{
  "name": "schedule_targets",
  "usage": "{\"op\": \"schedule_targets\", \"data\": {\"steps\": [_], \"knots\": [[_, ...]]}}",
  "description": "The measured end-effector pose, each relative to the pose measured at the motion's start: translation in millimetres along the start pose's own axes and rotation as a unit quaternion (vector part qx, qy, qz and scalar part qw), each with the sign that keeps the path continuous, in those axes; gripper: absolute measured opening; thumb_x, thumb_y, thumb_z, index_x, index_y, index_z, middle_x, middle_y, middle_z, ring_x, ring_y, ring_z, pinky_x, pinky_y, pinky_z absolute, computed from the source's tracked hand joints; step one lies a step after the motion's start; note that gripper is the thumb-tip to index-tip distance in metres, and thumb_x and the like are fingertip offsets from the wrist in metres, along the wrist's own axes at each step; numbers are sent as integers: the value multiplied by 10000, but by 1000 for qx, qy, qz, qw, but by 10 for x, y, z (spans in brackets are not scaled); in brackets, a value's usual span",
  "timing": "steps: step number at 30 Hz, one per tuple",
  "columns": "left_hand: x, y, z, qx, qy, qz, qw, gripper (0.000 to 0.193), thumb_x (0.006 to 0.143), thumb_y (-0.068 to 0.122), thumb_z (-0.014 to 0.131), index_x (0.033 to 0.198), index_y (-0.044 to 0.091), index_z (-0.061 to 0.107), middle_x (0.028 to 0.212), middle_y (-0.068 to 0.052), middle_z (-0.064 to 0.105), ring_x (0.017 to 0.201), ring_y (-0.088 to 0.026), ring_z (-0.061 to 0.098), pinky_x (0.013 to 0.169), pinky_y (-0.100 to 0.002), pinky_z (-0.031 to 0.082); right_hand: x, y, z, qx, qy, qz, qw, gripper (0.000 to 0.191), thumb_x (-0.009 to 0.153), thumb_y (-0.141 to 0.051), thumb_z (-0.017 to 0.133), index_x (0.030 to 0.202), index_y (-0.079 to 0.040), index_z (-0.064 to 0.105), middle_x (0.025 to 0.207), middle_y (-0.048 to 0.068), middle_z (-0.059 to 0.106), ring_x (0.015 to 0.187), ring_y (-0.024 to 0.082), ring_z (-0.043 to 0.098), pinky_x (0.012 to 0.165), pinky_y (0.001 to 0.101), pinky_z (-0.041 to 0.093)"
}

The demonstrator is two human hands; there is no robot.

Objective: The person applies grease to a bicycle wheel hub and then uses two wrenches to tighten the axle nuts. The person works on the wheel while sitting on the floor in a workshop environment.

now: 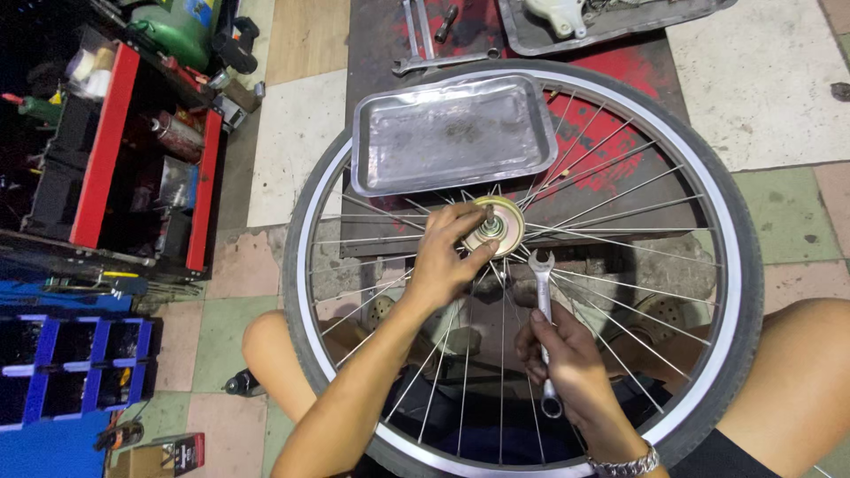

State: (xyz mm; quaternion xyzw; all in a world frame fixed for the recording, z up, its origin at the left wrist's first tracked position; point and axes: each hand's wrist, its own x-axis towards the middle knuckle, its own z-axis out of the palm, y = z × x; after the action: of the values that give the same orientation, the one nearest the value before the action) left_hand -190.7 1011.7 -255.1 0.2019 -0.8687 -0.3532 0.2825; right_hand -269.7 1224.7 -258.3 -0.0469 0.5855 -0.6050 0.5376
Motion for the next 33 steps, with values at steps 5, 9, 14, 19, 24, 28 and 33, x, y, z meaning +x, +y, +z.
{"op": "schedule_targets", "data": {"steps": [5, 9, 14, 19, 24, 28, 33], "knots": [[-76, 97, 47, -55, 29, -116, 991, 507, 803, 222, 807, 1253, 37, 664, 1230, -123, 691, 1181, -277, 638, 1051, -390, 499, -16, 5, -10, 20, 2, 5, 1000, 358, 1018, -230, 491, 1319, -67, 597, 640, 52, 576, 453, 94, 418, 400, 248, 342], [-122, 111, 69, -82, 21, -65, 994, 672, 819, 200, 802, 1419, 13, 565, 1315, -168, 646, 1265, -310, 583, 1084, -400, 428, -16, 31, -25, -2, -13, -6, 1000, 346, 1019, -237, 494, 1289, -57, 614, 639, 52, 575, 451, 85, 420, 401, 237, 354], [-157, 77, 27, -133, 70, -182, 972, 472, 871, 255, 811, 1280, 59, 681, 1065, -143, 843, 1121, -256, 768, 1158, -386, 476, 1, 55, -5, 12, 0, 1, 1000, 303, 1011, -239, 522, 1238, -54, 601, 637, 57, 582, 437, 82, 412, 383, 244, 337], [-66, 84, 9, -27, 52, -6, 998, 619, 842, 170, 769, 1402, -2, 570, 1282, -166, 733, 1205, -311, 657, 1063, -411, 470, -12, 57, 17, -13, -4, -7, 1000, 285, 1015, -246, 524, 1192, -35, 601, 627, 58, 581, 432, 83, 427, 374, 244, 342], [-155, 171, 12, -81, 38, -121, 989, 559, 849, 199, 749, 1361, 35, 594, 1223, -142, 765, 1224, -250, 713, 1112, -391, 505, -43, 29, 23, 1, -11, -25, 1000, 337, 1008, -240, 518, 1287, -75, 611, 616, 44, 571, 427, 72, 419, 365, 235, 348], [-104, 149, 52, -29, 71, -59, 995, 593, 855, 206, 756, 1379, 19, 551, 1225, -176, 738, 1195, -301, 692, 1094, -399, 491, -57, 0, 54, -21, -20, -29, 999, 344, 1012, -229, 515, 1300, -65, 606, 622, 39, 574, 428, 72, 421, 357, 234, 341], [-127, 109, 25, 6, 17, -16, 1000, 645, 828, 182, 779, 1412, 11, 563, 1311, -185, 727, 1199, -332, 683, 1069, -438, 447, -82, -13, 64, -22, 1, -13, 1000, 326, 1014, -221, 510, 1286, -70, 605, 628, 37, 582, 420, 77, 418, 354, 236, 337]]}}
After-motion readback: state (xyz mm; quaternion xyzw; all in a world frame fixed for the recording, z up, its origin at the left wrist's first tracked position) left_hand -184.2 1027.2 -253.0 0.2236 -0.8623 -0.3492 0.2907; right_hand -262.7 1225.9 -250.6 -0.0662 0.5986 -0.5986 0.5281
